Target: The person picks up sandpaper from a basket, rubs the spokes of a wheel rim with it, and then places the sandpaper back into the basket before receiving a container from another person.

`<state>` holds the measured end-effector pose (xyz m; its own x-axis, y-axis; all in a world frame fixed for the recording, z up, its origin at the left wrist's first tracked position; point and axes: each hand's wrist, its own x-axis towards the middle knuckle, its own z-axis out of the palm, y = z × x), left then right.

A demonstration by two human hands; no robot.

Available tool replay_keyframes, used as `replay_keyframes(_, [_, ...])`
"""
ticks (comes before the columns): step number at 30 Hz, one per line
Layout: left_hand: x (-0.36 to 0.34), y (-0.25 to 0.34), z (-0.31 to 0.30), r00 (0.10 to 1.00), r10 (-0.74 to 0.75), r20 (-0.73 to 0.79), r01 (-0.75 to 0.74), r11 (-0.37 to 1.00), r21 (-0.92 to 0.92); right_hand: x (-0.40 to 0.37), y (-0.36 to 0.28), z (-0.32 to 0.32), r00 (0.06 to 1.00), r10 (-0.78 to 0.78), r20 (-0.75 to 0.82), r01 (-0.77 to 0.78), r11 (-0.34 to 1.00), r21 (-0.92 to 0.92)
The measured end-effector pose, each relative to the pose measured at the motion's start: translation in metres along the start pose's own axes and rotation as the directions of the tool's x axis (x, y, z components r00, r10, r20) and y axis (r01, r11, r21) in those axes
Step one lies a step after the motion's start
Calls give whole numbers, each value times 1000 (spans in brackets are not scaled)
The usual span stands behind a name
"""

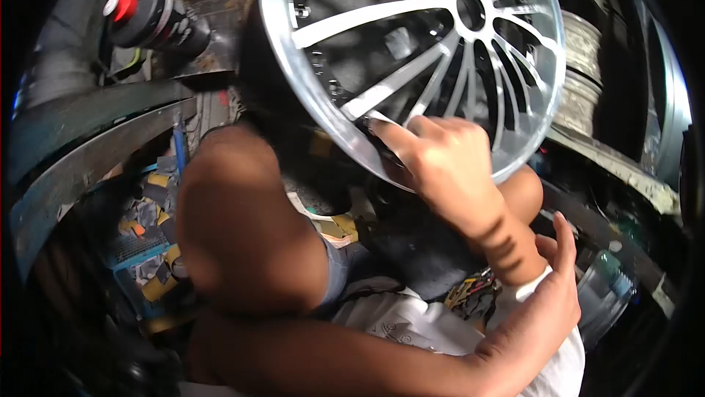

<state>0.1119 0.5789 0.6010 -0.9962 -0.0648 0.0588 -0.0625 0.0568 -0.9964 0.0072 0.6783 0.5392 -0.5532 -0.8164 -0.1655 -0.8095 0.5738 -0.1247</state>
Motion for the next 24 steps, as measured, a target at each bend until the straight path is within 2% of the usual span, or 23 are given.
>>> replay_keyframes(3, [-4,0,2,1000,16,6,-16,1000,7,4,-4,0,983,20,-184,-4,996,86])
replay_keyframes(6, [-3,-1,2,1000,-6,-2,6,1000,6,2,5,20,993,46,-112,-42,998,39])
replay_keyframes(9, [-4,0,4,1000,4,9,-4,1000,19,6,-9,-7,994,0,-112,5,999,45])
replay_keyframes(11, [-4,0,3,1000,-6,3,6,1000,9,10,1,9,988,-2,-154,6,1000,26])
replay_keyframes(13, [-4,-1,4,1000,-15,1,15,1000,7,4,8,13,997,17,-71,-17,1000,2])
replay_keyframes(15, [-4,0,8,999,-13,29,12,1000,23,9,-5,-14,999,48,0,-48,999,10])
replay_keyframes(16, [-5,0,8,1000,-5,17,5,1000,12,11,-4,-17,997,48,-61,-43,996,81])
replay_keyframes(17, [-6,0,6,1000,-9,12,9,1000,4,12,1,-6,985,37,-166,-26,998,64])
replay_keyframes(19, [-5,-1,5,1000,-21,6,21,1000,0,12,8,18,987,56,-153,-43,995,85])
replay_keyframes(21, [-2,0,6,999,-29,25,29,1000,12,7,2,-5,999,38,-17,-39,999,-21])
replay_keyframes(24, [-4,-1,3,1000,-27,6,27,1000,0,9,5,5,994,35,-106,-35,999,0])
